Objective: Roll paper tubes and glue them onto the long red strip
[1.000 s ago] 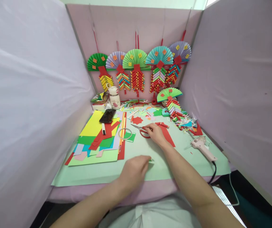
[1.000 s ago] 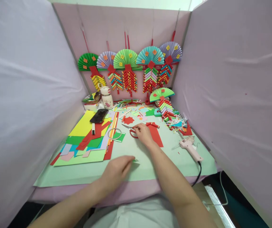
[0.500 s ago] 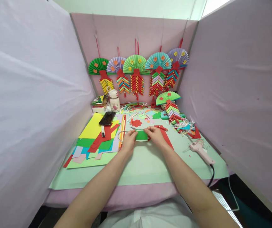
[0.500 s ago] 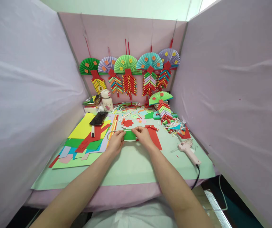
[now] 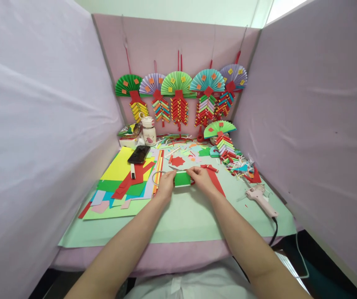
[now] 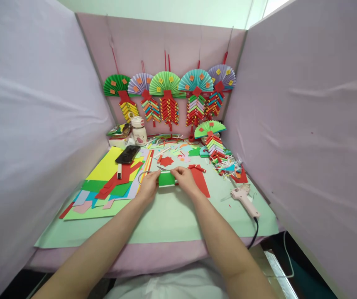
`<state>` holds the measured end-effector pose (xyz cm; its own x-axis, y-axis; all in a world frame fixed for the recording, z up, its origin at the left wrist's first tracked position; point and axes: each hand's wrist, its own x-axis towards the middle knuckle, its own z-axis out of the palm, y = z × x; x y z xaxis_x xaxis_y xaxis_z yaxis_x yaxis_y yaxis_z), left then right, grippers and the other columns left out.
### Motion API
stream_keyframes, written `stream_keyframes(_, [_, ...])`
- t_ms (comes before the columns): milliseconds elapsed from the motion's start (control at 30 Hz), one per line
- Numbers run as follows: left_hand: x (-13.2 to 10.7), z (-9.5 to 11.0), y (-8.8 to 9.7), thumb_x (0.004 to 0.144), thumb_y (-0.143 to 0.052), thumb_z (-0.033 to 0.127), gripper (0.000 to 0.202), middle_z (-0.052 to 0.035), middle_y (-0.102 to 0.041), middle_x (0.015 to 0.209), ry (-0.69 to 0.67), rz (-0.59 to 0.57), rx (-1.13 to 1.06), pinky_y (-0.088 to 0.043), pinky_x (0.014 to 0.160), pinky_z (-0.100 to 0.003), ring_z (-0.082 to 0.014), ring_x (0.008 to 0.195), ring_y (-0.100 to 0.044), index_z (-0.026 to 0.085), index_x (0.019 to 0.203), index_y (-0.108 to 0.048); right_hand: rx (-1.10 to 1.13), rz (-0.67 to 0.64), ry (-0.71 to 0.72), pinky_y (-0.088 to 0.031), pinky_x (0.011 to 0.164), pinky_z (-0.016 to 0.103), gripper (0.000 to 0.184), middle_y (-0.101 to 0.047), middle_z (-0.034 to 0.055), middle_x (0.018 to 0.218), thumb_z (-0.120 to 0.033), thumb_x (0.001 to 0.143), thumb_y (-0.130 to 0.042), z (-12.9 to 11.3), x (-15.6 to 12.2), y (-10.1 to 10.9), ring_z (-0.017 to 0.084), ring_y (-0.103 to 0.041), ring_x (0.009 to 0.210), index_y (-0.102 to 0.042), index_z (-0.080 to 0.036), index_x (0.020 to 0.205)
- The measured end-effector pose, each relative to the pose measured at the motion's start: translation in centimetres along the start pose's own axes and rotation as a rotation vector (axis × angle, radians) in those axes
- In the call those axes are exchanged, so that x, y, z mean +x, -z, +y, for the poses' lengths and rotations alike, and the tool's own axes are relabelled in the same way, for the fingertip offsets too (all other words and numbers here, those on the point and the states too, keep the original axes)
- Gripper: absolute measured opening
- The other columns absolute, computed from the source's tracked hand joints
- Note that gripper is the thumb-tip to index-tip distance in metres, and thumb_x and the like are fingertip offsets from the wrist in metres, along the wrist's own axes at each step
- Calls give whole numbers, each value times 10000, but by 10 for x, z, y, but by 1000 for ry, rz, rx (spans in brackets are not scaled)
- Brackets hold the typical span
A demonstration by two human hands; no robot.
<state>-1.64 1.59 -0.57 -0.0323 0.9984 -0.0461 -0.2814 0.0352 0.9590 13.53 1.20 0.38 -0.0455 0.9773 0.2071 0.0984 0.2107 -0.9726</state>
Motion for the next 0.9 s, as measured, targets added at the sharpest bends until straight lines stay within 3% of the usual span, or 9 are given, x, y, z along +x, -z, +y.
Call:
stream_keyframes(100, [-2, 6, -3, 685, -636, 465, 317, -30, -635, 664, 72, 22, -55, -430, 587, -256, -162, 645, -594, 151, 729, -619, 8, 22, -26, -355, 520, 239, 307, -506, -27, 593, -488, 736, -581, -1, 0, 1, 119, -442, 552, -572, -190, 665])
stream_keyframes(200, [-6, 12, -5, 710, -600, 527, 391, -51, -660, 727, 135, -43, -93, -443, 608, -262, -168, 684, -613, 156, 821, -648, -4, 34, -40, -355, 510, 242, 323, -503, -30, 577, -504, 725, -590, -4, -2, 1, 119, -442, 538, -566, -190, 654])
stream_keyframes(300, [-8, 11, -4, 648, -691, 508, 398, -47, -665, 730, 51, -117, 6, -439, 619, -260, -164, 676, -606, 160, 839, -666, -31, -3, -37, -363, 511, 242, 330, -510, -27, 584, -511, 720, -600, -6, -3, -1, 121, -451, 547, -566, -191, 647])
stream_keyframes(400, [-7, 5, -1, 603, -753, 441, 351, -36, -665, 711, -28, -90, 111, -431, 620, -261, -154, 645, -589, 157, 793, -671, -53, -29, -20, -377, 528, 239, 362, -516, -23, 595, -540, 755, -554, -6, -4, -3, 122, -461, 566, -568, -191, 658])
stream_keyframes(500, [-7, 5, 0, 604, -756, 437, 354, -39, -667, 700, -21, -52, 130, -424, 604, -264, -152, 620, -576, 149, 794, -679, -51, -10, 6, -401, 568, 234, 371, -551, -15, 643, -546, 786, -513, -6, -4, -5, 127, -494, 618, -586, -189, 714])
stream_keyframes(667, [-11, 11, -2, 619, -749, 428, 335, -31, -656, 688, -14, -53, 185, -406, 589, -247, -137, 610, -547, 147, 791, -691, -39, 1, 11, -376, 521, 227, 282, -569, -13, 648, -462, 720, -613, -8, -5, -6, 114, -472, 570, -609, -180, 730])
stream_keyframes(900, [-1, -2, 0, 645, -714, 462, 359, -49, -675, 740, -6, -124, 18, -439, 651, -265, -159, 684, -586, 137, 796, -689, 10, 27, -9, -361, 495, 231, 284, -533, -25, 605, -475, 711, -608, -7, -4, -5, 116, -457, 548, -577, -195, 670])
